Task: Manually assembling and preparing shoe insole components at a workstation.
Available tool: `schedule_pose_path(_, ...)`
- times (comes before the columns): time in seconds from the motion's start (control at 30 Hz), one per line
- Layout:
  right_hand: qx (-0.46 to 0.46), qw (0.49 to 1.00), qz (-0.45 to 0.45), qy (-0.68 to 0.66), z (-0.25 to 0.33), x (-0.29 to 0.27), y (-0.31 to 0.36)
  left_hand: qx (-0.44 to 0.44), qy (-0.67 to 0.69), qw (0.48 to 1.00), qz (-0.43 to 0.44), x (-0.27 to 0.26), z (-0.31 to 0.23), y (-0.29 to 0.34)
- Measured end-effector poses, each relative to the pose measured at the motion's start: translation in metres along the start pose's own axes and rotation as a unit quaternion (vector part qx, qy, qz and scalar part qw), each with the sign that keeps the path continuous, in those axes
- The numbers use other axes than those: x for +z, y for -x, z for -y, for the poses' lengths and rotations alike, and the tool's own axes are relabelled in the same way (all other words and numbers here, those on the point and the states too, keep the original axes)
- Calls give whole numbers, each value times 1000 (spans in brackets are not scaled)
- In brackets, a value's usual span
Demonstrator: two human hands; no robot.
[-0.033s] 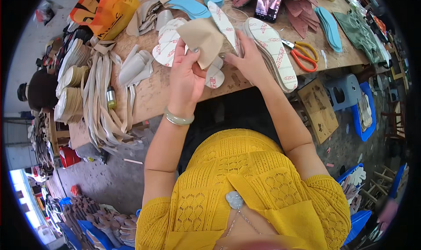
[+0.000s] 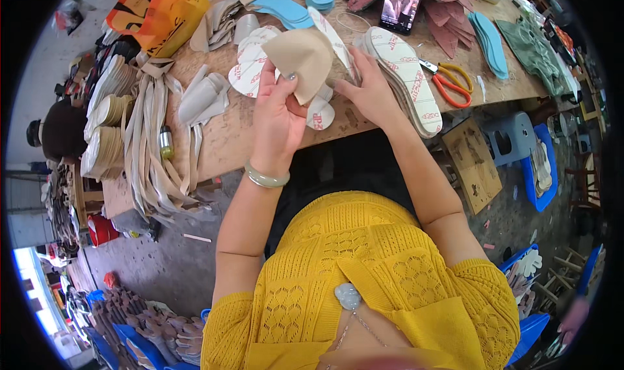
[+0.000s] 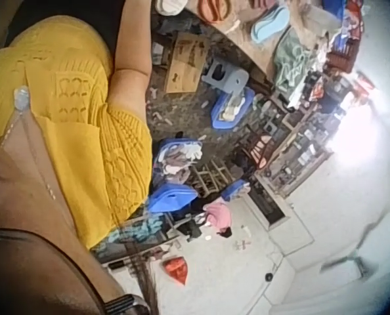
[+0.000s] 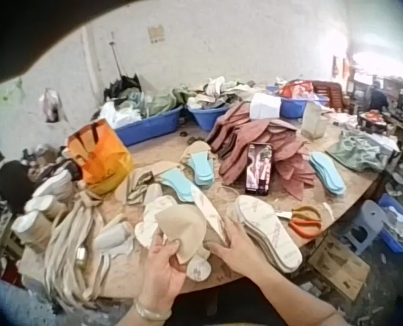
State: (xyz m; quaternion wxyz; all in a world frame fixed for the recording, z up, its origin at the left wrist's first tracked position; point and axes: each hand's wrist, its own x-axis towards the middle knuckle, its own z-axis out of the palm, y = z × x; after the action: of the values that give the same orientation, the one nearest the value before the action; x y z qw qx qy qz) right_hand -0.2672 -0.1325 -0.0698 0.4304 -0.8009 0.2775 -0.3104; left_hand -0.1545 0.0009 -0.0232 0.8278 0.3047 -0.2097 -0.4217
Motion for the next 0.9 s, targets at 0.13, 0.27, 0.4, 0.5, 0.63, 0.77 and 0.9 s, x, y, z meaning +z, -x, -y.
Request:
schedule_pose_path(0.13,-196,970,-125,69,13,-1,7,24,20,999,-12,7,3,23)
schedule_pose_path(0.27,51,922,82,-374,54,-10,27,24,-81,995,-54,8,10,42)
schedule_pose_path(0.4,55,952,30,-298,66,-25,37,309,-471,825,-34,13,13,47)
schedule_pose_path(0.5,35,941,32,-336,64,-26,41,326,-659,669,109,26,9,53)
schedule_pose_path(0.63,-12,894,89,-438,63,-15,43,103,-358,919,129,31,26,59)
schedule_pose_path(0.77,12,862,103,-496,62,-20,47,105,-345,924,127,32,29,60)
schedule_pose_path(0.9,36,842,107,-528,57,-16,47,114,-356,920,118,27,35,60)
